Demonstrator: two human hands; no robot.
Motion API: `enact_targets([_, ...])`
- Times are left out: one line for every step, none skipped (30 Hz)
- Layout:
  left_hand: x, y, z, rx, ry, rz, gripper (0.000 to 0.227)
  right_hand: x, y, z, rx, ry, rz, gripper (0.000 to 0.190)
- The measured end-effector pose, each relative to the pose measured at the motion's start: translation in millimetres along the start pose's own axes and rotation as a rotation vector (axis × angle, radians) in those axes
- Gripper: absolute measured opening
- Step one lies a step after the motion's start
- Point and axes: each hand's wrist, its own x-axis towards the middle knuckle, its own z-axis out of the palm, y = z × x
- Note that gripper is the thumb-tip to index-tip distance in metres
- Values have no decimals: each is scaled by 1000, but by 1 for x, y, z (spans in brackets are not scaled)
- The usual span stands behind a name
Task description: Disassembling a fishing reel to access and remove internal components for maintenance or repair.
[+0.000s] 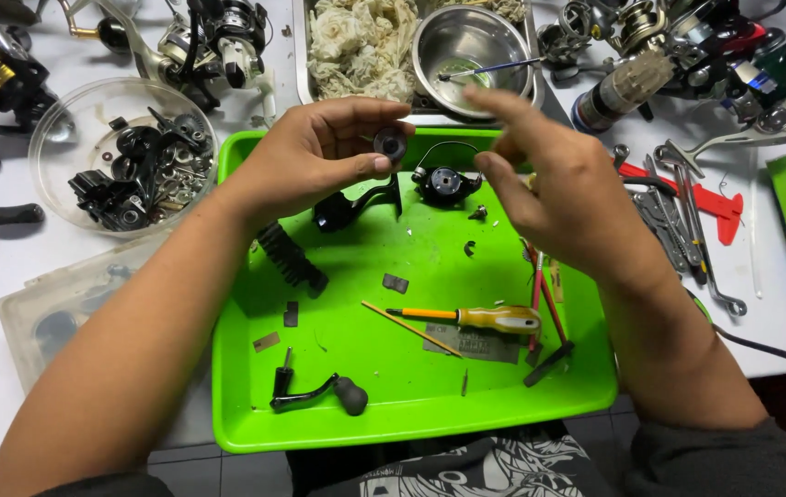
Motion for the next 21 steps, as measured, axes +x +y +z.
enact_targets([0, 1, 0, -4, 2, -5, 52, -1, 1, -3, 4, -5, 3, 53])
enact_targets([-1, 1, 0, 15, -11, -3, 54, -1, 1, -6, 6, 27, -51, 60])
enact_targets([0, 1, 0, 34, -24, 1, 55, -2, 2, -9, 7, 60, -105, 68])
enact_targets([-1, 5, 4, 31, -24, -3, 55, -2, 3, -10, 10, 57, -103, 68])
enact_targets([-2, 10, 7, 71, -46, -7, 58, -2, 4, -10, -53, 77, -182, 56])
enact_targets([-4, 14, 10, 111, -68, -11, 60, -2, 5, -11, -116, 96, -262, 46])
enact_targets([-5, 20, 14, 112, -65, -13, 60, -1, 3, -8, -112, 95, -264, 46])
enact_targets([-7, 26, 18, 139, -108, 24, 66, 0, 1, -5, -144, 66, -349, 44])
enact_targets([-7, 31, 22, 164, -156, 63, 72, 0, -1, -3, -179, 37, -431, 43])
enact_targets([-8, 38, 25, 163, -156, 64, 72, 1, -3, -1, -180, 36, -430, 43])
enact_targets([-8, 45, 28, 167, -190, 43, 76, 3, -4, 2, -206, 34, -473, 44])
enact_targets([-9, 52, 31, 172, -223, 22, 79, 5, -6, 6, -232, 33, -516, 45])
enact_targets([-10, 54, 31, 171, -221, 21, 79, 6, -8, 4, -230, 31, -517, 45])
enact_targets([-11, 55, 31, 221, -224, 49, 78, 8, -10, 3, -227, 60, -541, 36])
enact_targets([-12, 57, 31, 273, -226, 76, 77, 10, -13, 3, -223, 89, -566, 28])
enact_targets([-12, 56, 31, 273, -222, 74, 77, 8, -12, 3, -220, 89, -569, 28])
enact_targets([-12, 55, 31, 291, -234, 78, 77, 7, -11, 3, -235, 83, -540, 28])
enact_targets([-12, 54, 30, 309, -245, 81, 78, 6, -10, 3, -250, 77, -511, 29])
enact_targets([-11, 56, 28, 310, -244, 81, 78, 4, -9, 0, -249, 79, -511, 29])
enact_targets([-10, 57, 25, 354, -229, 112, 73, 3, -8, -3, -238, 46, -466, 30])
enact_targets([-10, 58, 23, 396, -212, 143, 68, 0, -6, -6, -227, 12, -419, 32])
